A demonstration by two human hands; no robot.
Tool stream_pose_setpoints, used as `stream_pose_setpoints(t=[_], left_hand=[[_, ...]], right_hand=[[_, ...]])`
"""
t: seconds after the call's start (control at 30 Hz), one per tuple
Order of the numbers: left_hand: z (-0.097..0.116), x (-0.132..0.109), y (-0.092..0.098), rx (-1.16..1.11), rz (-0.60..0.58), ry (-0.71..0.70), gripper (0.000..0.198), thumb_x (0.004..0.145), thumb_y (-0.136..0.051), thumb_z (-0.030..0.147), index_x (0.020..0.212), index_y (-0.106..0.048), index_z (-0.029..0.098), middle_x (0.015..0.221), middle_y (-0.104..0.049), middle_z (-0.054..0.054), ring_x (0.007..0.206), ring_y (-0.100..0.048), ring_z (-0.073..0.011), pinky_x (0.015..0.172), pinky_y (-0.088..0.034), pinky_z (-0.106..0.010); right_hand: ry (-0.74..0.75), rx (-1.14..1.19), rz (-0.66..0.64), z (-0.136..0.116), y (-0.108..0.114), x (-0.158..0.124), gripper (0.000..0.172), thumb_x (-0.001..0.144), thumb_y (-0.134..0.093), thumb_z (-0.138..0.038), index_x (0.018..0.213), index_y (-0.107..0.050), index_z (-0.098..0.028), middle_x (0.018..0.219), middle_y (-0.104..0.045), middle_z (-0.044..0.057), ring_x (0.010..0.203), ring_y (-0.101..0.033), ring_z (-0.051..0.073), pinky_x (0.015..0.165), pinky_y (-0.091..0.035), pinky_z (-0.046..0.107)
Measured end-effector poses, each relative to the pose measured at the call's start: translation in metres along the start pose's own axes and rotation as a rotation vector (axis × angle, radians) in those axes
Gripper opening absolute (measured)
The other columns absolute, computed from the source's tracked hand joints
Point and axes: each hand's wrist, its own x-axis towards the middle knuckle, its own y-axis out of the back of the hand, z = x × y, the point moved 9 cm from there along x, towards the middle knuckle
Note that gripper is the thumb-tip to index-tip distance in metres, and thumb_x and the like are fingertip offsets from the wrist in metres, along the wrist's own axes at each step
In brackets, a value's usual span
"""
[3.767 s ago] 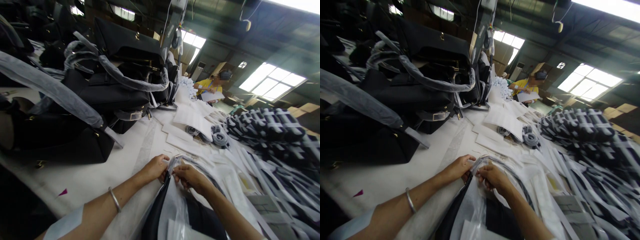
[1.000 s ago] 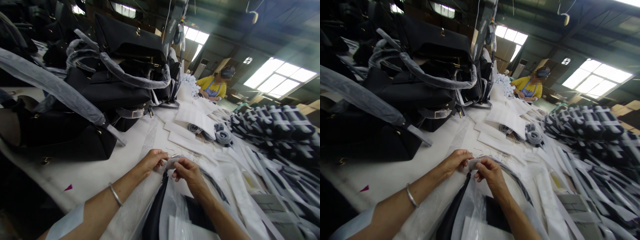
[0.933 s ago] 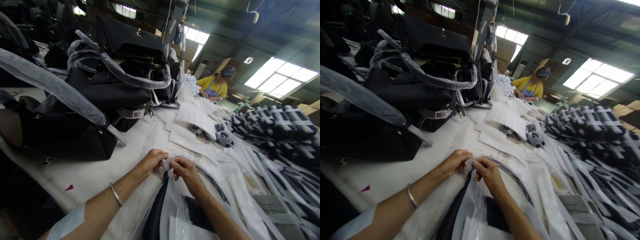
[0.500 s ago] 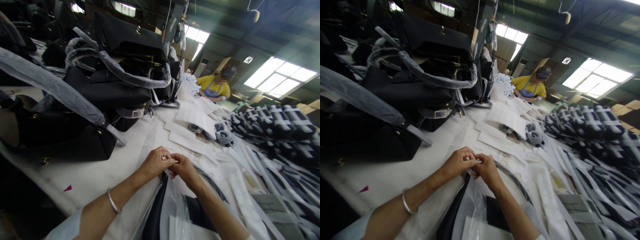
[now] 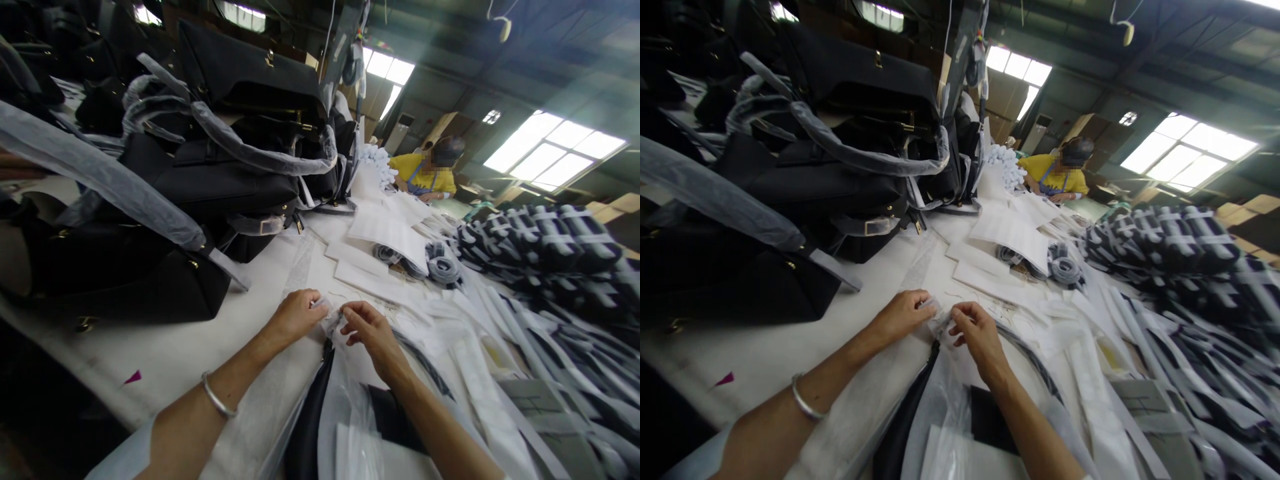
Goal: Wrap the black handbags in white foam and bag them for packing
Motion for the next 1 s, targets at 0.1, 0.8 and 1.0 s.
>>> stream_pose_setpoints(t=[0.1,0.8,1.0], left_hand=[[0.009,0.000,0.009,0.060,0.053,-0.061,0.021,0.077,-0.052,0.029,0.059,-0.048,0.019,0.065,-0.053,0.003,0.067,-0.050,-0.0142,0.062,-0.035,-0.024],[-0.005,-0.009,0.051,0.842,0.132,0.055,0.016,0.079,-0.048,0.016,0.072,-0.063,0.017,0.089,-0.069,-0.011,0.083,-0.066,-0.0271,0.072,-0.044,-0.035],[0.012,-0.005,0.040,0.845,0.266,-0.153,0.023,0.084,-0.054,0.023,0.105,-0.063,0.017,0.108,-0.066,-0.012,0.103,-0.061,-0.0312,0.087,-0.044,-0.042]], right_hand=[[-0.016,-0.007,-0.059,0.000,-0.007,0.006,0.050,0.074,-0.073,-0.057,0.104,-0.065,-0.018,0.079,-0.067,0.001,0.055,-0.061,0.012,0.047,-0.044,0.022],[0.087,-0.265,0.056,-0.037,0.064,-0.003,0.032,0.071,-0.071,-0.042,0.090,-0.073,-0.017,0.060,-0.066,0.001,0.057,-0.060,0.014,0.053,-0.047,0.026],[0.052,-0.564,0.114,-0.032,0.115,-0.020,0.022,0.073,-0.068,-0.039,0.078,-0.075,-0.018,0.059,-0.066,0.001,0.055,-0.058,0.015,0.050,-0.042,0.025]])
